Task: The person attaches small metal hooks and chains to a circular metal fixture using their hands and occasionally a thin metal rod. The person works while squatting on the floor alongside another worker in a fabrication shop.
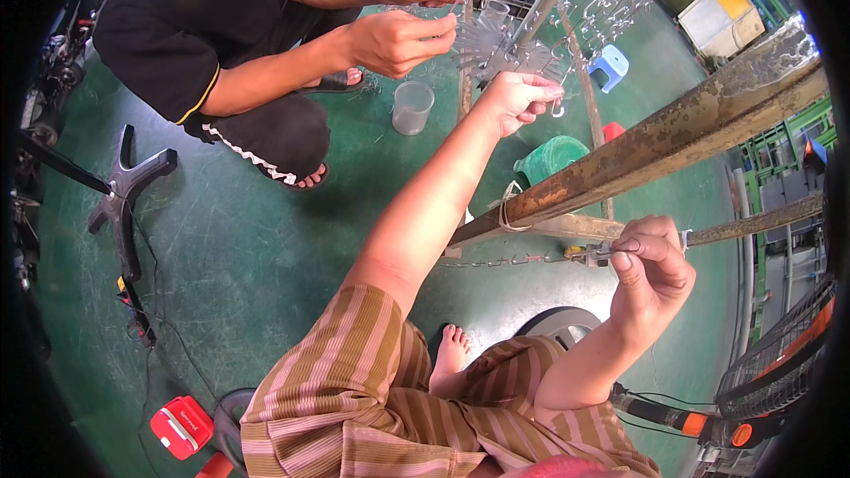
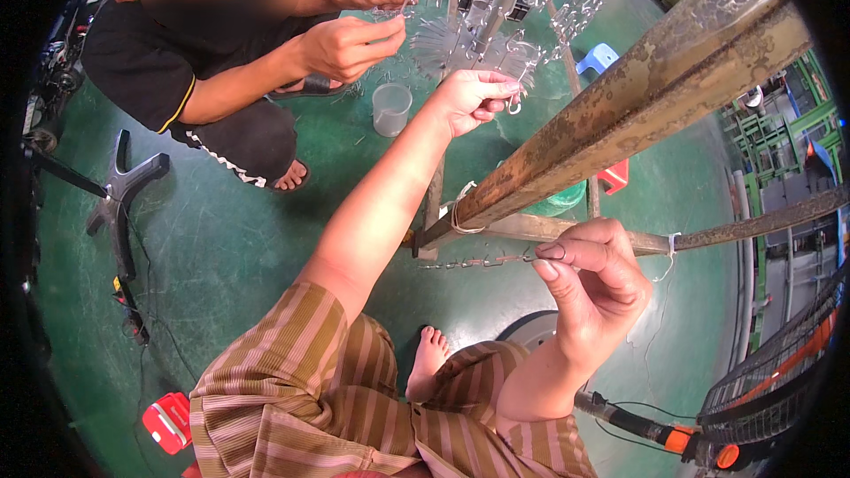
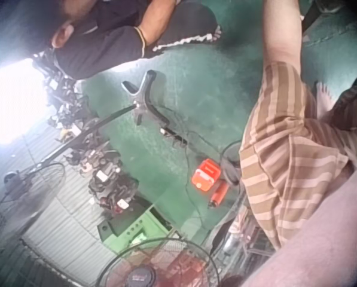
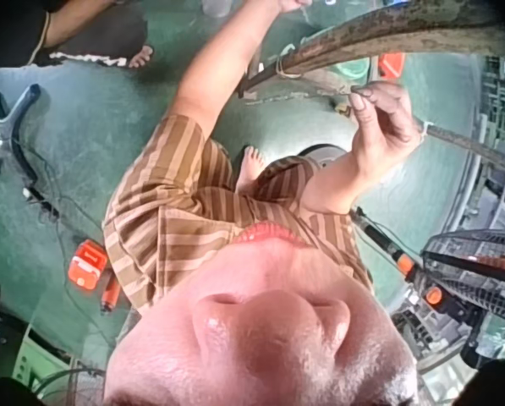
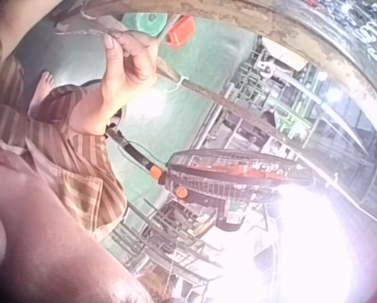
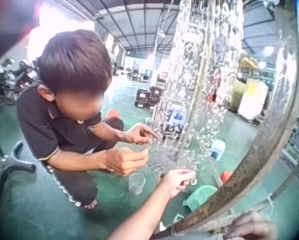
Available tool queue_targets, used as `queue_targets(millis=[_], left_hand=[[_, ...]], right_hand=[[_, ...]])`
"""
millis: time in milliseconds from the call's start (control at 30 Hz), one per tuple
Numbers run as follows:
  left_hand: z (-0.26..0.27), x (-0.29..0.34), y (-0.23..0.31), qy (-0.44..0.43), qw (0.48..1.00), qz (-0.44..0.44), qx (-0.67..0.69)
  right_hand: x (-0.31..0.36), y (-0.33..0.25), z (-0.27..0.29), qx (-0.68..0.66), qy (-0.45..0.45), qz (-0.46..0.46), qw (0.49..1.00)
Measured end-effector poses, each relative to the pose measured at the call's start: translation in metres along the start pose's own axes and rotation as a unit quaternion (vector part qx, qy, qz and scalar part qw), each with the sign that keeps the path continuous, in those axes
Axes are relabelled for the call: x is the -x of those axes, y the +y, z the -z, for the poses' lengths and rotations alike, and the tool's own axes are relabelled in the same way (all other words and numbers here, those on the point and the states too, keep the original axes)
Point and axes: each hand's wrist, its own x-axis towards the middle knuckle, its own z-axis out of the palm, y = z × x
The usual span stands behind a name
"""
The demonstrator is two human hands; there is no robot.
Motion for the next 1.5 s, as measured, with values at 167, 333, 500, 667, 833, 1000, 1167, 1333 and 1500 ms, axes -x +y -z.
queue_targets(millis=[167,333,500,667,833,1000,1167,1333,1500], left_hand=[[-0.003,0.005,-0.005,0.069,0.973,-0.106,-0.195],[-0.001,0.022,-0.009,0.118,0.876,-0.269,-0.382],[-0.02,0.093,0.013,0.143,0.839,-0.335,-0.404],[-0.062,0.179,0.044,0.038,0.857,-0.351,-0.376],[-0.087,0.207,0.042,-0.099,0.827,-0.334,-0.441],[-0.09,0.209,0.034,-0.08,0.841,-0.31,-0.436],[-0.099,0.213,0.032,-0.019,0.856,-0.303,-0.417],[-0.1,0.212,0.031,0.008,0.815,-0.357,-0.456],[-0.099,0.205,0.034,0.08,0.849,-0.378,-0.36]], right_hand=[[0.0,0.0,-0.001,0.003,-0.001,-0.009,1.0],[0.001,0.0,-0.004,-0.014,0.001,-0.002,1.0],[0.002,-0.006,-0.001,-0.011,-0.003,0.013,1.0],[0.0,-0.007,-0.003,-0.043,-0.006,0.015,0.999],[-0.001,-0.006,-0.007,-0.065,-0.008,-0.005,0.998],[0.001,-0.007,-0.008,-0.076,-0.014,0.0,0.997],[0.001,-0.004,-0.01,-0.08,-0.023,0.013,0.996],[0.001,0.002,-0.014,-0.077,-0.009,0.018,0.997],[0.003,0.009,-0.017,-0.074,-0.019,-0.053,0.996]])
